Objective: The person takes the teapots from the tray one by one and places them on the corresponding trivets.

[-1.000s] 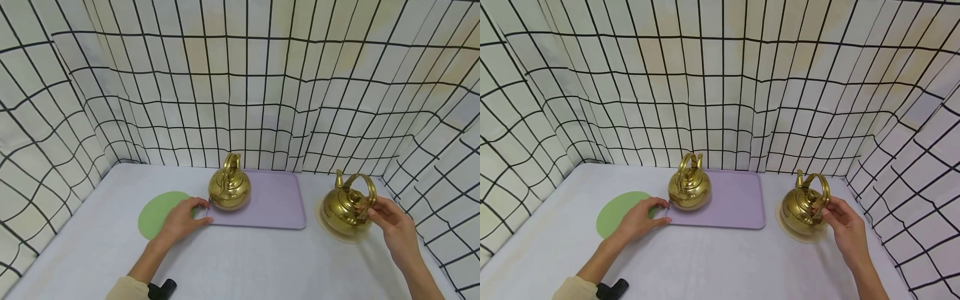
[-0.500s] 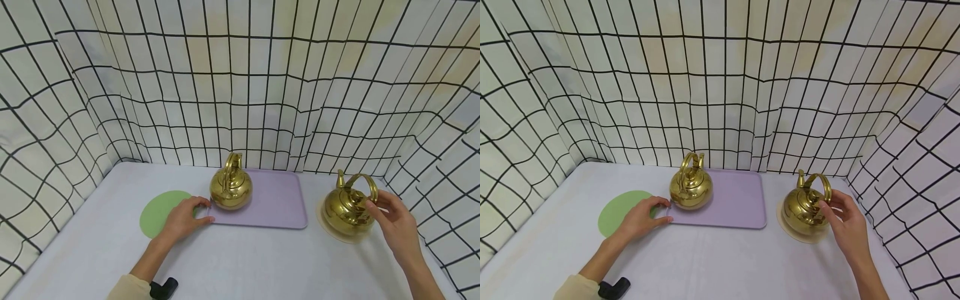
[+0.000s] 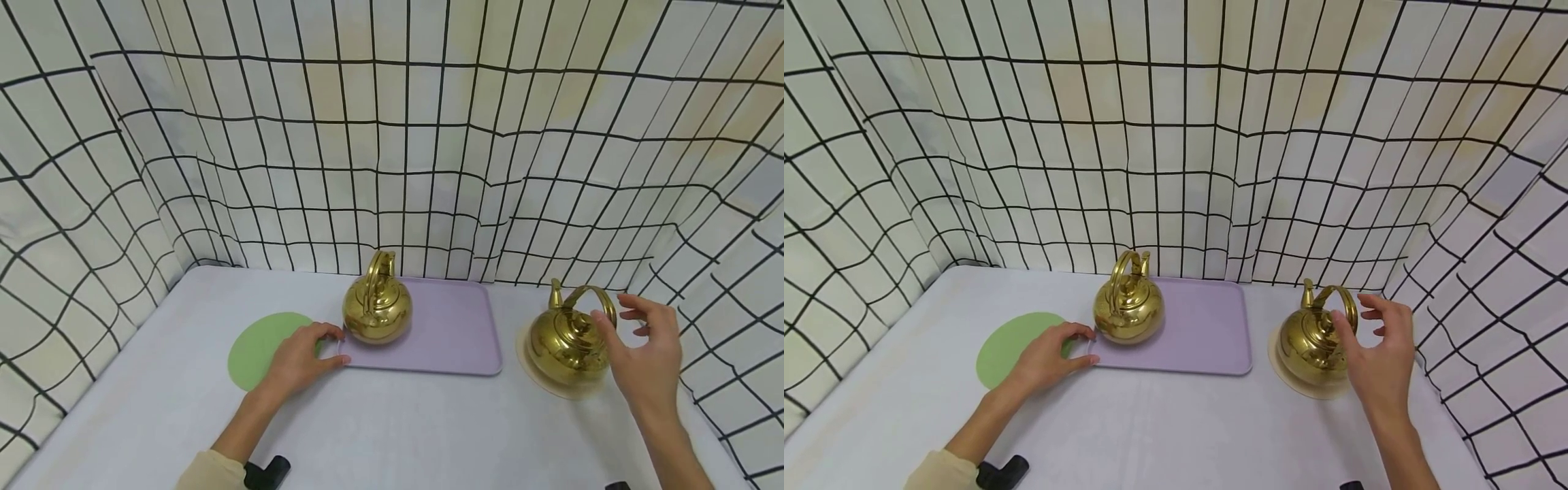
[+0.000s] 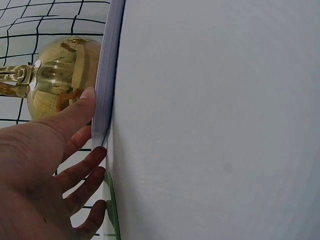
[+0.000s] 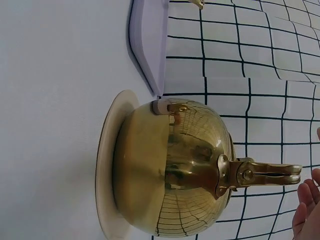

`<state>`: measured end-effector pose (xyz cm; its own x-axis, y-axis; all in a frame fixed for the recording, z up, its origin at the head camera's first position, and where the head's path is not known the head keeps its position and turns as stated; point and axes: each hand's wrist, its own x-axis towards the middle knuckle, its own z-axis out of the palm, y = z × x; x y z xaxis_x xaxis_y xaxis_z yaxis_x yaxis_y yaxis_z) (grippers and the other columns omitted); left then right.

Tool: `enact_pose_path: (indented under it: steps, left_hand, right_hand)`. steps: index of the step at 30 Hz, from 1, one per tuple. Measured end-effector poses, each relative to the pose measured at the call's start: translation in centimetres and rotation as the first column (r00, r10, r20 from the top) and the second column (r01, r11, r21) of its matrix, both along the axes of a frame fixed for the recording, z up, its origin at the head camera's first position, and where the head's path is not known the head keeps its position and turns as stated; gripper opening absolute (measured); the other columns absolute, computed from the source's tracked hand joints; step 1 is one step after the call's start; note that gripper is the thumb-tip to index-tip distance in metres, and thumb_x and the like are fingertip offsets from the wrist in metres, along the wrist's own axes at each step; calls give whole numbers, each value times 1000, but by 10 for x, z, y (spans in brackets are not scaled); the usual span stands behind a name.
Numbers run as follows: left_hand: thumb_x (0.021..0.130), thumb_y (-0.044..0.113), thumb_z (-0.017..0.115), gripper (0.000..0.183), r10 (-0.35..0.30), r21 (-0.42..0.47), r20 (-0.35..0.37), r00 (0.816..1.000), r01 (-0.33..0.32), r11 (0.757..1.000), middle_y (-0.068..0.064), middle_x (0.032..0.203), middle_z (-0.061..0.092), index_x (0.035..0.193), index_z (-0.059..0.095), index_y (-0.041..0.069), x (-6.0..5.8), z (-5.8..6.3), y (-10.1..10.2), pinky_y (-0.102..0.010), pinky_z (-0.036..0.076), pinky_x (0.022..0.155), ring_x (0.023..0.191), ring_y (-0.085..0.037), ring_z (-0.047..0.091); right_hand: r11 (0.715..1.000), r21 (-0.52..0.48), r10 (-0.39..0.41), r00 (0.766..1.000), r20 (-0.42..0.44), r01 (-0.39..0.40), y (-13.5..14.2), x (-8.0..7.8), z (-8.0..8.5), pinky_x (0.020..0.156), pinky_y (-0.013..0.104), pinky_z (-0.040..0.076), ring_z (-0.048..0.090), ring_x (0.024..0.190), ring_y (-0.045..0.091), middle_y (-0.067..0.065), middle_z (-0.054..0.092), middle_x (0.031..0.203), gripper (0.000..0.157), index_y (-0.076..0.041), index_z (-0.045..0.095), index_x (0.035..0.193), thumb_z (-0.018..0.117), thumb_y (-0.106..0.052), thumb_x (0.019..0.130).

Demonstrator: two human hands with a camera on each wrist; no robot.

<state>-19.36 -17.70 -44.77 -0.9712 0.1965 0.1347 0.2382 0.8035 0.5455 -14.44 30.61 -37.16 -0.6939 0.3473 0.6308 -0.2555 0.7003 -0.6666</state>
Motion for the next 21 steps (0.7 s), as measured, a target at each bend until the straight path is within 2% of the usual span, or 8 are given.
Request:
enact_pose_path:
  steps: [6,13,18,21]
  left_hand:
    - [85,33,87,39,5,2,12,1000,-5,1000,-8,126,74,118,74,17,3,1,2,-55,53,106,125,-34,66]
    - [86,32,86,39,4,3,11,1000,-4,1000,-8,127,74,118,73,16,3,2,2,-55,53,106,125,-34,66]
    - [85,33,86,38,14,6,15,1000,-15,1000,-8,127,74,118,73,18,2,1,0,-55,52,107,125,-34,65]
    - [86,34,86,38,11,5,12,1000,-11,1000,-7,127,74,118,73,18,1,0,0,-55,52,107,125,-34,66]
  right_hand:
    - [996,74,52,995,-79,-46,-8,-4,1,84,16,29,44,103,-12,-29,46,114,44,3,68,123,83,-2,82]
    - [985,106,149,977,-151,-134,-21,-6,0,84,15,34,48,103,-8,-23,53,115,35,4,70,113,82,5,80]
    - [967,146,230,961,-154,-208,-30,-8,-4,85,12,38,50,107,-7,-1,62,115,34,5,70,112,81,9,80]
    - [959,158,259,955,-141,-236,-35,-9,-6,86,6,39,52,108,-5,11,62,115,35,5,69,113,81,10,80]
